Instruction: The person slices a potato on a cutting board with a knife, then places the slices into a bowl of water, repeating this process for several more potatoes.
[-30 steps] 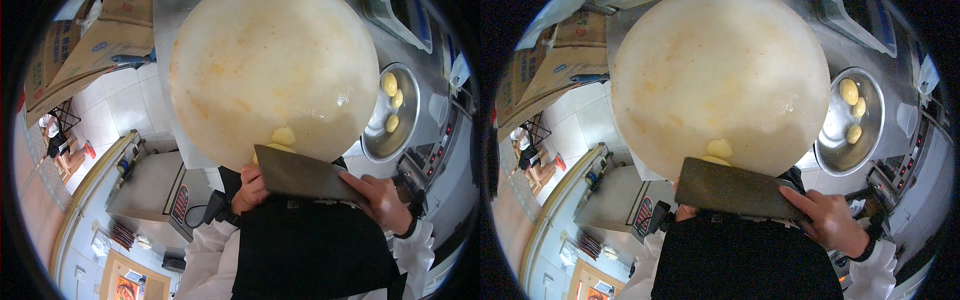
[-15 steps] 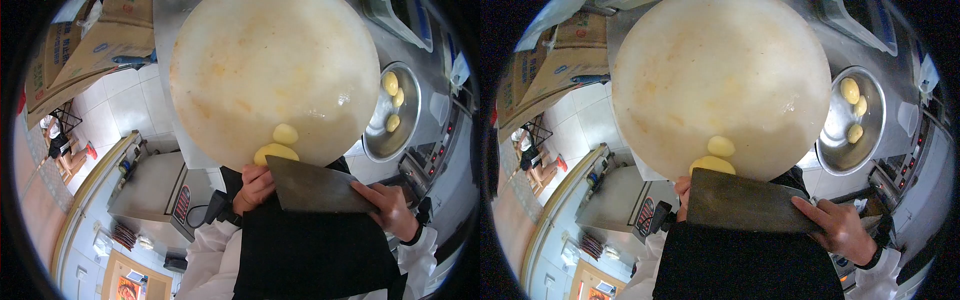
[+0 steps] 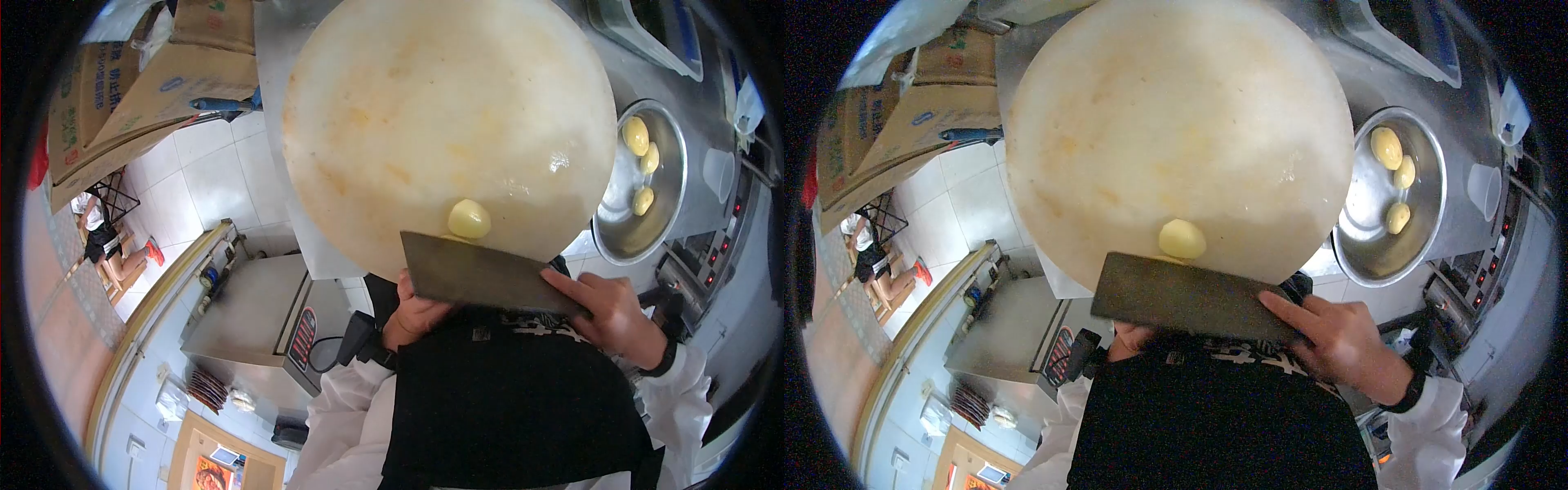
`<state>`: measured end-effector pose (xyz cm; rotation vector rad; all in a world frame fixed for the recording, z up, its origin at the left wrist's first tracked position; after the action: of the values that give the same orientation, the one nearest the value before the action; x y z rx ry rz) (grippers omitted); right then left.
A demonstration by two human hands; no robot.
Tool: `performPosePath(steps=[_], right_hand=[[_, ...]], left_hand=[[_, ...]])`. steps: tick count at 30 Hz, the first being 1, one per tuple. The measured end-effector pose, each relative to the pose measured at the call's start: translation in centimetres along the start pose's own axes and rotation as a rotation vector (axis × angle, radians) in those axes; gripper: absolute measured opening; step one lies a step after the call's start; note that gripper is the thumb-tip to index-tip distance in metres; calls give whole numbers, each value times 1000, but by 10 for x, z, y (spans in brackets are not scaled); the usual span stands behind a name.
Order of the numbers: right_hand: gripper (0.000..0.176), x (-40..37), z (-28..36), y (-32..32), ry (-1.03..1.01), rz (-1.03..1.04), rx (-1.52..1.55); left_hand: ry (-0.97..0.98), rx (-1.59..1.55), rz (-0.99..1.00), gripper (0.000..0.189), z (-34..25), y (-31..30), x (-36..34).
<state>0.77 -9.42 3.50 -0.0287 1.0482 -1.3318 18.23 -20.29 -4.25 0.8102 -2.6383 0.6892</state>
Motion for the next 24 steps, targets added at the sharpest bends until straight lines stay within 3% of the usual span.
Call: performPosePath(steps=[1, 2, 7, 11, 14, 16, 20, 22, 23, 24], right_hand=[[78, -9, 2, -3, -5, 14, 8], [80, -17, 4, -6, -8, 31, 17], [84, -36, 8, -15, 30, 55, 6], [80, -29, 6, -10, 58, 88, 62], [69, -9, 7, -4, 86, 76, 95], [68, 5, 5, 2, 70, 51, 89], [68, 5, 4, 2, 50, 28, 39], [72, -10, 4, 0, 30, 16, 51], [76, -19, 5, -3, 9, 4, 62], [76, -26, 5, -7, 13, 6, 62]], left_hand=[[-146, -113, 51, 24, 13, 5, -9], [-150, -114, 51, 24, 15, 4, -14], [42, -58, 116, 34, -3, 1, 4], [-32, -74, 109, 36, 3, 5, 2], [64, -152, 77, 33, -4, 2, 5], [49, 100, 84, 27, -16, -5, 36], [215, 125, -61, 23, -20, -4, 21], [-188, -182, -5, 25, 14, 3, -6], [-189, -184, -4, 25, 17, 1, -8], [-69, -132, 52, 26, 9, 0, -3]])
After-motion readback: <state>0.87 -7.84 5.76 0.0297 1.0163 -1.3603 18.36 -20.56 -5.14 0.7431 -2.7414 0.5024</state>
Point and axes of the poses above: each hand's wrist, its own x-axis towards the middle knuckle, its own y-axis out of the palm, z = x × y, the point moved 9 cm from there along x, towards the middle knuckle, and after that the axes turned 2 degrees about -x, right-handed, at the moved point
